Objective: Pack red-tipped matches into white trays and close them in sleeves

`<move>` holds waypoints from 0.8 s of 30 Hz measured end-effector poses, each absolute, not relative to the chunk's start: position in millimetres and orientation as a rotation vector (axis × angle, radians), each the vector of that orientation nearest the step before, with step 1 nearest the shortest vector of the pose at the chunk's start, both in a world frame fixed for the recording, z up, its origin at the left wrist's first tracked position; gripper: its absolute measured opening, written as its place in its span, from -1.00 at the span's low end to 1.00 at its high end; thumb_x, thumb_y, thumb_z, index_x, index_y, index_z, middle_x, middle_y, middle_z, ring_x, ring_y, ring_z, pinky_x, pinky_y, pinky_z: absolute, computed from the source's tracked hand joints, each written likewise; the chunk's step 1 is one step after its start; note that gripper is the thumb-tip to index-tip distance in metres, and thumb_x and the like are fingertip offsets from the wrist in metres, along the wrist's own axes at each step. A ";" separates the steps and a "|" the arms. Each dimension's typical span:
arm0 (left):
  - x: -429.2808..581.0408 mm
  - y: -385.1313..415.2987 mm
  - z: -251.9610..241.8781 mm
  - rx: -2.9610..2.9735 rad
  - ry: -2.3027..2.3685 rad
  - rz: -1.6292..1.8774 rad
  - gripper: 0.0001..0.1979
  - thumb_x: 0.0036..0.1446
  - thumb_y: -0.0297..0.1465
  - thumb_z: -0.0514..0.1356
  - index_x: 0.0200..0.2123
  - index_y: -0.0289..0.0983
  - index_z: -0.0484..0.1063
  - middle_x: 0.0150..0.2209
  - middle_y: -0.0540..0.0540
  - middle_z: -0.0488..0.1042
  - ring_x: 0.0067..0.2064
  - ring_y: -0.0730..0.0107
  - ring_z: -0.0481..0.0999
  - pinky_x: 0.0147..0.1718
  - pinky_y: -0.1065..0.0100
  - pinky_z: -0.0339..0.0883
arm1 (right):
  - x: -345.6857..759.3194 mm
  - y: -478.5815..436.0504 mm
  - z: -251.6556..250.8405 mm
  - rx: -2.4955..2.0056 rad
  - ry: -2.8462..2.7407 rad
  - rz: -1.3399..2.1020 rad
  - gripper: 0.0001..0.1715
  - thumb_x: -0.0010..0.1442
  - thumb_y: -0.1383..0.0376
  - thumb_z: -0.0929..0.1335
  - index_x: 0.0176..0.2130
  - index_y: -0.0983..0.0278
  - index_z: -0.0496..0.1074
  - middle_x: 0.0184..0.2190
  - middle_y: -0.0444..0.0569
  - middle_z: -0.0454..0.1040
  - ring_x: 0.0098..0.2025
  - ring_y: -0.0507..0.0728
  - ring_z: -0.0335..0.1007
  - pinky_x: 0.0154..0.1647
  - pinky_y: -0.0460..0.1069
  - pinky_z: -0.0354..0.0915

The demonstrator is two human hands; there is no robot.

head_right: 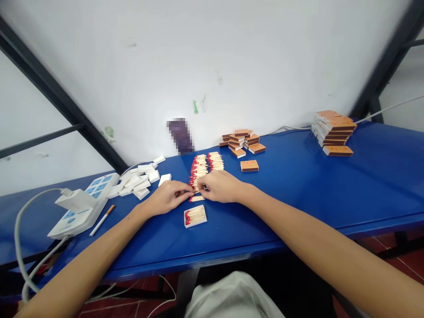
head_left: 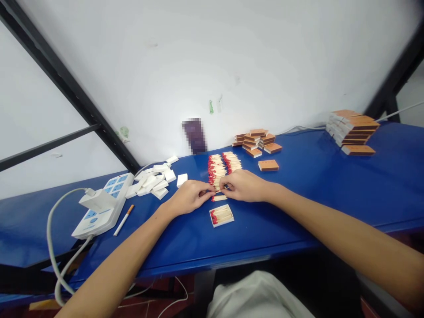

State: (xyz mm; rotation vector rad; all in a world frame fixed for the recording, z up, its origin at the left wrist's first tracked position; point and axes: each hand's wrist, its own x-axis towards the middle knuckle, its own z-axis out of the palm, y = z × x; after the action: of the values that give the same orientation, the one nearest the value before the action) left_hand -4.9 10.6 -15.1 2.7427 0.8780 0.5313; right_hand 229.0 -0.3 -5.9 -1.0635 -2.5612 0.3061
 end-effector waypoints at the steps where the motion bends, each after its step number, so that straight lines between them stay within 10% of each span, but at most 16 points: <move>1: -4.9 10.3 -15.3 2.739 0.869 0.539 -0.82 0.29 -0.41 0.14 -0.17 -0.23 0.56 -0.29 -0.02 0.61 -0.35 0.46 0.52 -0.35 0.45 0.25 | 228.9 -0.7 -5.3 -1.066 -2.562 0.307 -0.87 0.16 0.33 0.32 -0.34 0.24 0.49 -0.55 -0.16 0.43 -0.53 -0.01 0.22 -0.45 -0.10 -0.02; 24: -1.9 1.7 -10.6 2.709 0.898 0.546 -0.86 0.12 -0.34 0.25 -0.28 -0.26 0.57 -0.58 0.07 0.35 -0.56 0.54 0.27 -0.49 0.43 0.15 | 229.4 -4.4 -2.4 -0.953 -2.569 0.378 -0.81 0.20 0.28 0.33 -0.29 0.26 0.56 -0.56 -0.17 0.42 -0.51 -0.02 0.25 -0.44 -0.11 0.02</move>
State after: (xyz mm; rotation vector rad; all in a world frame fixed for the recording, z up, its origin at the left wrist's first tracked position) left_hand -1.9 1.7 -10.6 2.7089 0.8984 0.5457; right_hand 229.4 -4.4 -2.4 -0.9532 -2.5694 0.3777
